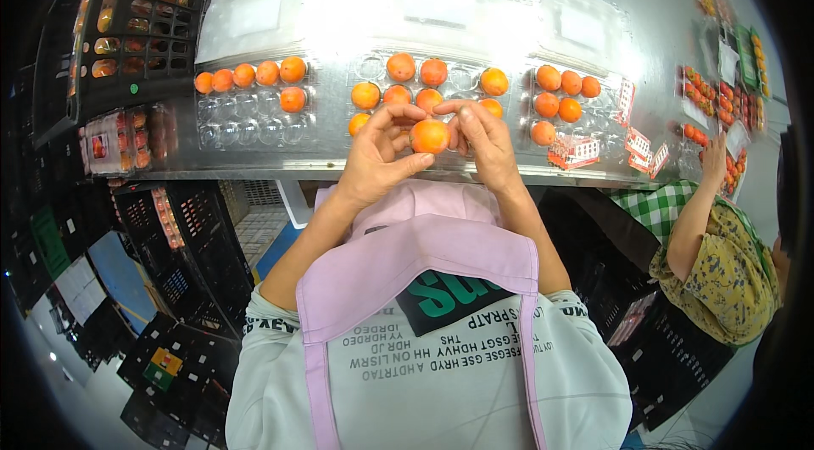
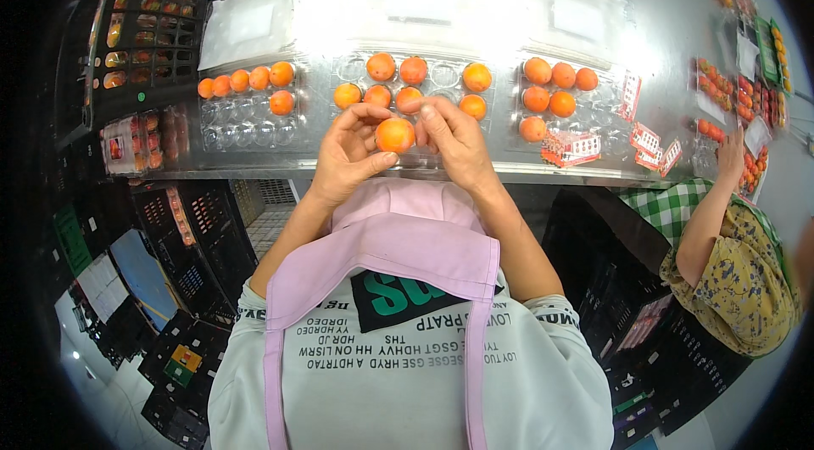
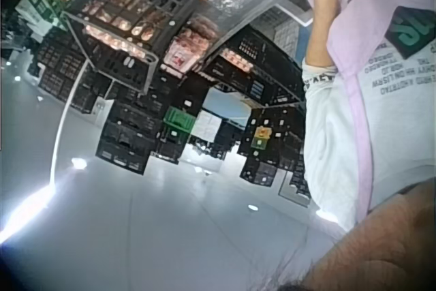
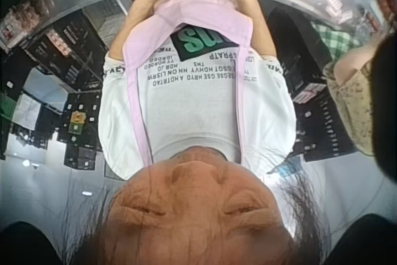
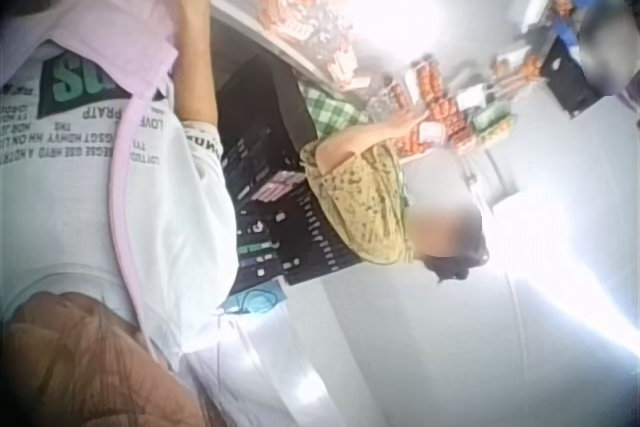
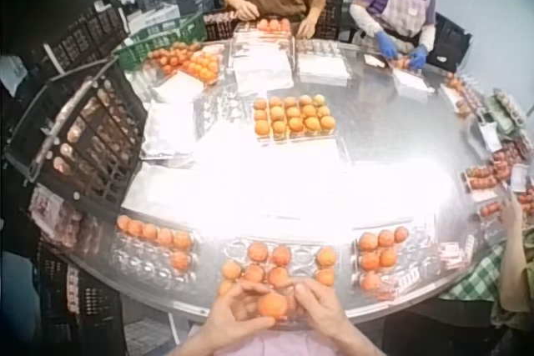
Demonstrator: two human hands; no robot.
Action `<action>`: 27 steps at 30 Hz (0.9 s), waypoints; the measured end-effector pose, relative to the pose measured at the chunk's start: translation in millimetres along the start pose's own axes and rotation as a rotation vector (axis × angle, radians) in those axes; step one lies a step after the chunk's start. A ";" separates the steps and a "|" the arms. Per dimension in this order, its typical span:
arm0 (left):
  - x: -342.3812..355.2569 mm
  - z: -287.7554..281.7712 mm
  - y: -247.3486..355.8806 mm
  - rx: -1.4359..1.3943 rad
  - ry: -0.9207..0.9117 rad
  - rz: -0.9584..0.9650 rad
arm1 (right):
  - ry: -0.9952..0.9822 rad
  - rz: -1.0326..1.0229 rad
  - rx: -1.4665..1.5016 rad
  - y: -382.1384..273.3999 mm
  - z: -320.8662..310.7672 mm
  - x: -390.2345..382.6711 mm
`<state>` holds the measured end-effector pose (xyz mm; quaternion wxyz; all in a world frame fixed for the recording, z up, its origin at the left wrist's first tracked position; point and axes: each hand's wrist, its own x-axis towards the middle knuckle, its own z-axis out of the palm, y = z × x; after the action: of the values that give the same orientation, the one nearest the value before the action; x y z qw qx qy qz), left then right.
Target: The person places small orange fruits into clear plastic trays, seals them with lids, and applies labels. The person then places the finished packages into a black crate. Another person works alongside at the same table.
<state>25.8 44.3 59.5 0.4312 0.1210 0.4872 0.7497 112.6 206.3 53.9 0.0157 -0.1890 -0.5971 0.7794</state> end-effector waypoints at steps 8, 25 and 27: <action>1.9 5.2 3.5 0.338 0.043 0.101 | -0.009 -0.120 -0.520 -5.4 18.0 -4.1; 0.1 -13.6 15.2 -0.426 0.052 -0.237 | 0.051 0.011 -0.207 -1.5 5.1 -1.4; -1.0 -16.1 19.1 -0.485 0.096 -0.255 | 0.047 0.028 -0.209 0.9 3.0 -1.0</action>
<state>6.6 30.4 67.6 0.5148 -0.0837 0.3246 0.7891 112.7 203.0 53.9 -0.0012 -0.2162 -0.6720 0.7083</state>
